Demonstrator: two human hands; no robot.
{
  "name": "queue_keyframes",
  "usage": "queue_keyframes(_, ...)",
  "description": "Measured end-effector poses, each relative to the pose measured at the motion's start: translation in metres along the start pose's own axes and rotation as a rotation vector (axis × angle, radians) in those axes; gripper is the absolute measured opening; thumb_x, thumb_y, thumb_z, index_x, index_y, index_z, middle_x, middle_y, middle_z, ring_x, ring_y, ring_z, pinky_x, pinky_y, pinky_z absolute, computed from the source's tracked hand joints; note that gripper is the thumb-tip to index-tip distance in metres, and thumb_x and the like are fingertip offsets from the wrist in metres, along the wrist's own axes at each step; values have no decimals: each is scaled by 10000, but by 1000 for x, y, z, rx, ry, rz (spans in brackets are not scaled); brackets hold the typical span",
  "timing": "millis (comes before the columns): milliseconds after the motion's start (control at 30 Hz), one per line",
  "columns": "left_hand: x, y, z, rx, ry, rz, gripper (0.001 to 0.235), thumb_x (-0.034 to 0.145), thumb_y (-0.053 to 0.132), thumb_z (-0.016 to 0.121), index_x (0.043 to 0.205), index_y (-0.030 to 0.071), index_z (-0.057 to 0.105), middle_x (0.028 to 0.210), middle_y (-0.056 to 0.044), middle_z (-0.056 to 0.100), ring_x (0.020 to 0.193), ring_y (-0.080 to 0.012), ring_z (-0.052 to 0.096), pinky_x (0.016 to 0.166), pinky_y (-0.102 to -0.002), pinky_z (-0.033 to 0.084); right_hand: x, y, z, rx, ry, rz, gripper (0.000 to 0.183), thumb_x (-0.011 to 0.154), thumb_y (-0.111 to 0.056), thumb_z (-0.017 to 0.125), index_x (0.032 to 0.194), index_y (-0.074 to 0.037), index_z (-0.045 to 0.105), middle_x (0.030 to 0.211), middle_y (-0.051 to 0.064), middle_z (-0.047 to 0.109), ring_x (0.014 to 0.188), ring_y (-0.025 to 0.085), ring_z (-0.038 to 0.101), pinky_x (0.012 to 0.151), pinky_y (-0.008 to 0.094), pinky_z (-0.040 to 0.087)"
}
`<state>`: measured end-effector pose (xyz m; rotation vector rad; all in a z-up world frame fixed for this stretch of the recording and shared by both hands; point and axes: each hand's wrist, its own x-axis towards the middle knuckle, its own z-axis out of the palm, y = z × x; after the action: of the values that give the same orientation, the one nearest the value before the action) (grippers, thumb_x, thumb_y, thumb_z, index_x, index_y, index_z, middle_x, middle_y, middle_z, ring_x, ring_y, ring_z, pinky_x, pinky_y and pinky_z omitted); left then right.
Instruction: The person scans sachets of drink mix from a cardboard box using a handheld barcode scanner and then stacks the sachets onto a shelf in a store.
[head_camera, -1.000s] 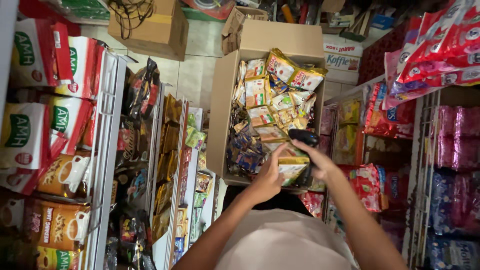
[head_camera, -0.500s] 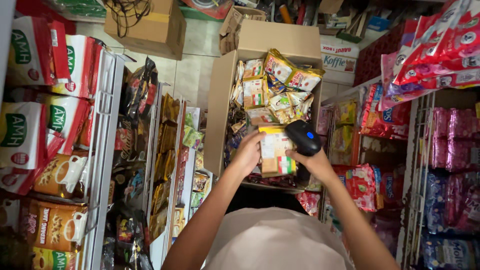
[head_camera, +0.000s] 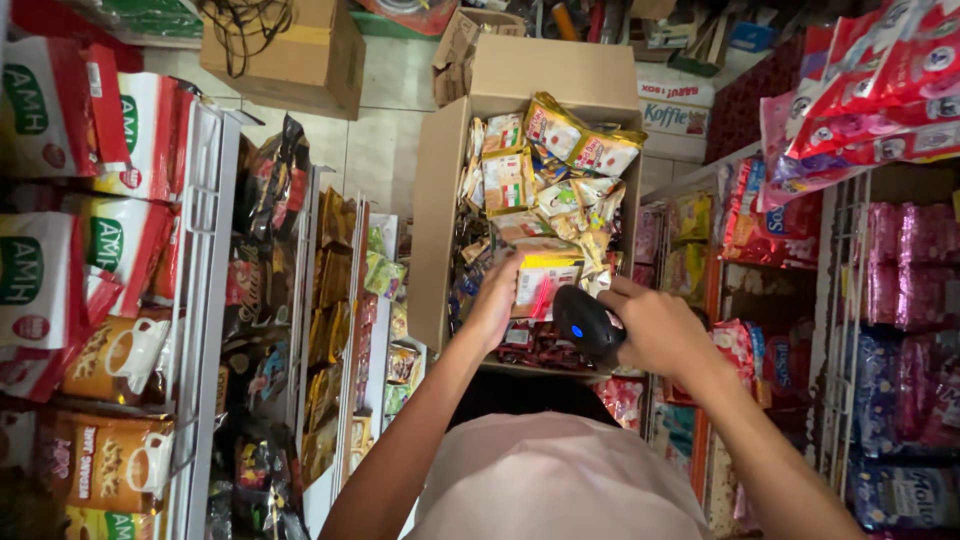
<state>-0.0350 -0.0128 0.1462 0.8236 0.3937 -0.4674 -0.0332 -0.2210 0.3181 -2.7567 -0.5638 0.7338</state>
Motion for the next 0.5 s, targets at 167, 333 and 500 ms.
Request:
queue_keyframes(167,-4,-5,-1,18,4,-15,486,1052,397,455,1326,37,633,1191,-122,731,1030,-186,711,925,-348,556,-5,-15,-7,33,20,-42,579,591,-70,735,1167,-90,672,1123,125,673,925,422,681,809,530,551)
queue_keyframes(333,-4,-16,-8,13,5,-26,485,1050,409,461,1319,47,638,1213,-115,735,1070,-177,716,944,-322,541,-7,-3,3,140,55,-51,462,601,-67,749,1059,-62,686,1074,136,677,952,419,678,841,507,543)
queue_keyframes(500,-13,-18,-8,44,18,8,470,1028,391,521,1302,30,645,1215,-84,724,1099,-169,701,970,-344,539,-4,35,48,396,364,-107,413,636,-79,796,1023,-9,672,995,160,676,875,364,697,778,428,560)
